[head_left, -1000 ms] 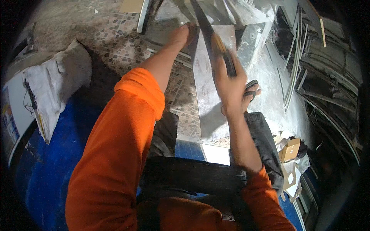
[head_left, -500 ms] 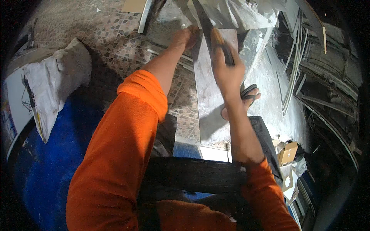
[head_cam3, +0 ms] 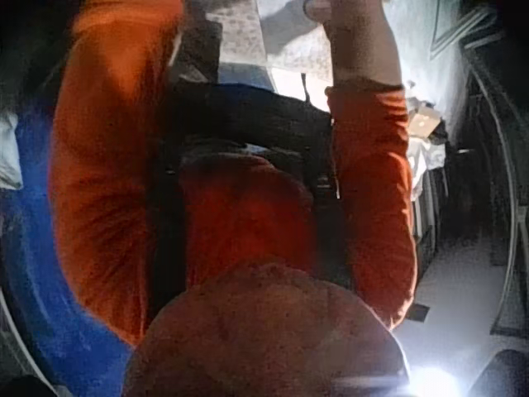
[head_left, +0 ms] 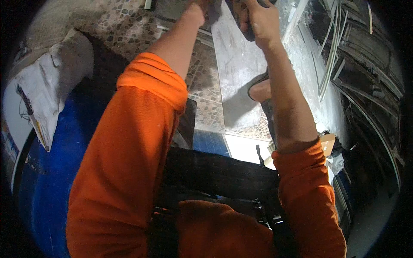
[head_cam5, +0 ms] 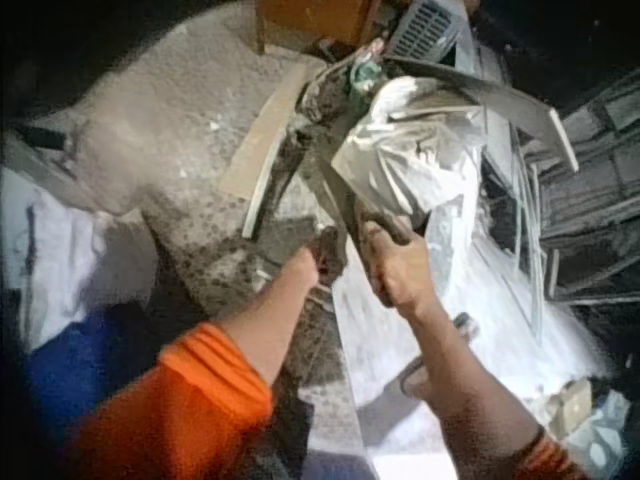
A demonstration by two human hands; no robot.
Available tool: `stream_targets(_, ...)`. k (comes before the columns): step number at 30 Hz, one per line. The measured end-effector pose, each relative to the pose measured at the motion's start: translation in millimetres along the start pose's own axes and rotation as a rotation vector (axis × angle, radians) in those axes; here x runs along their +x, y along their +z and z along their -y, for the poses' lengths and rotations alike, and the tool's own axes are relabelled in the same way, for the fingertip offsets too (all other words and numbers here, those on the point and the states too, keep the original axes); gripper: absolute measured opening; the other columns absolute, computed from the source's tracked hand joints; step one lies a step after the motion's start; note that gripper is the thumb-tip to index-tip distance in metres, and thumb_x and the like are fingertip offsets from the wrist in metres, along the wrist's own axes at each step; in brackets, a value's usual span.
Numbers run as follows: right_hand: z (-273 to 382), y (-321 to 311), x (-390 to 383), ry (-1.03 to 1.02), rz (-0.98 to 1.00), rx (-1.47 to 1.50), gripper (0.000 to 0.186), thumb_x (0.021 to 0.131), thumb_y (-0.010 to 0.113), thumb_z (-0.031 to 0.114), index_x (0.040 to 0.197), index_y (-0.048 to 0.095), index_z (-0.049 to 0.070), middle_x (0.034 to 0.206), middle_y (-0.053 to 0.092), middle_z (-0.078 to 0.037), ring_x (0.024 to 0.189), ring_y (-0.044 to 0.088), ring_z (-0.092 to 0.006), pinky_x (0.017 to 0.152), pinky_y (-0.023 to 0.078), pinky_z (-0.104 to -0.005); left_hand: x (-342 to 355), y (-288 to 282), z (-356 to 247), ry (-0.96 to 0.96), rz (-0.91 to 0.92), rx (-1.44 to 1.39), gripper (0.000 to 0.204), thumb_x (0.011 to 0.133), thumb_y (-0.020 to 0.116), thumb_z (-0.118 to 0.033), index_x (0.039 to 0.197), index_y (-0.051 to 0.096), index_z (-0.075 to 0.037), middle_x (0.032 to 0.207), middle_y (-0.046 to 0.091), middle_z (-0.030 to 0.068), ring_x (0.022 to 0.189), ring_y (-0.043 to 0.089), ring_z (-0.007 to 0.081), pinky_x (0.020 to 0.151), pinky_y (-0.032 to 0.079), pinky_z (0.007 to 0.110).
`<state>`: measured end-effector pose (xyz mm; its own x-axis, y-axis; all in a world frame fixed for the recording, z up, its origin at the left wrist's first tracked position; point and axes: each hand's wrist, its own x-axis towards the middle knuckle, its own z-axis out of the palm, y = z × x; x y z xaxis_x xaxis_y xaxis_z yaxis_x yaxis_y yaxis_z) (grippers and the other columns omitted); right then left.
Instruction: The person uses a hand saw to cut a long piece of wood placed on a cluttered floor. They hold the wood steady with one hand and saw with the other, then lift and reposition the cut piece to continue cutting.
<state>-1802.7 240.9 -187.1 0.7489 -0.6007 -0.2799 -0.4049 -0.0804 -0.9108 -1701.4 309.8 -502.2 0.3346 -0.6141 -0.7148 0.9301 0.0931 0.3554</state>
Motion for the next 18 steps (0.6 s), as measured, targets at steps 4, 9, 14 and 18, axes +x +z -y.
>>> stream_targets(4, 20, 8, -43, 0.206, -0.105, -0.238, 0.047, 0.098, 0.067, 0.040, 0.114, 0.073, -0.004, 0.095, 0.077, -0.012, 0.068, 0.069, -0.0234, 0.066, 0.055, -0.0377, -2, -24, -30, 0.087, -0.100, 0.296, 0.043, 0.092, 0.081, -0.038, 0.119, 0.073, -0.006, 0.112, 0.076, 0.0119, 0.099, 0.072, 0.0305, 0.091, 0.057, 0.048)
stream_targets(9, 40, -70, -261, 0.098, -0.144, -0.337, 0.060, 0.103, 0.058, 0.027, 0.150, 0.049, -0.010, 0.139, 0.065, -0.018, 0.122, 0.062, -0.0186, 0.104, 0.047, -0.0346, -64, 66, -15, 0.165, -0.331, 0.447, 0.086, 0.092, 0.077, -0.055, 0.150, 0.049, 0.002, 0.142, 0.062, 0.0228, 0.127, 0.061, 0.0332, 0.102, 0.051, 0.046)
stream_targets(14, 12, -48, -220, 0.060, -0.158, -0.341, 0.058, 0.099, 0.062, 0.018, 0.149, 0.051, -0.008, 0.124, 0.073, -0.020, 0.113, 0.068, -0.0221, 0.100, 0.051, -0.0369, -91, 81, -30, 0.176, -0.346, 0.365, 0.070, 0.093, 0.078, -0.049, 0.141, 0.061, -0.001, 0.136, 0.067, 0.0176, 0.120, 0.066, 0.0317, 0.098, 0.053, 0.044)
stream_targets(18, 6, 30, -117, 0.140, -0.116, -0.277, 0.053, 0.099, 0.067, 0.016, 0.148, 0.056, 0.001, 0.115, 0.074, -0.022, 0.108, 0.068, -0.0182, 0.098, 0.050, -0.0322, -48, 36, -40, 0.090, -0.362, 0.500, 0.054, 0.094, 0.076, -0.046, 0.127, 0.071, -0.003, 0.125, 0.073, 0.0186, 0.111, 0.070, 0.0309, 0.094, 0.054, 0.043)
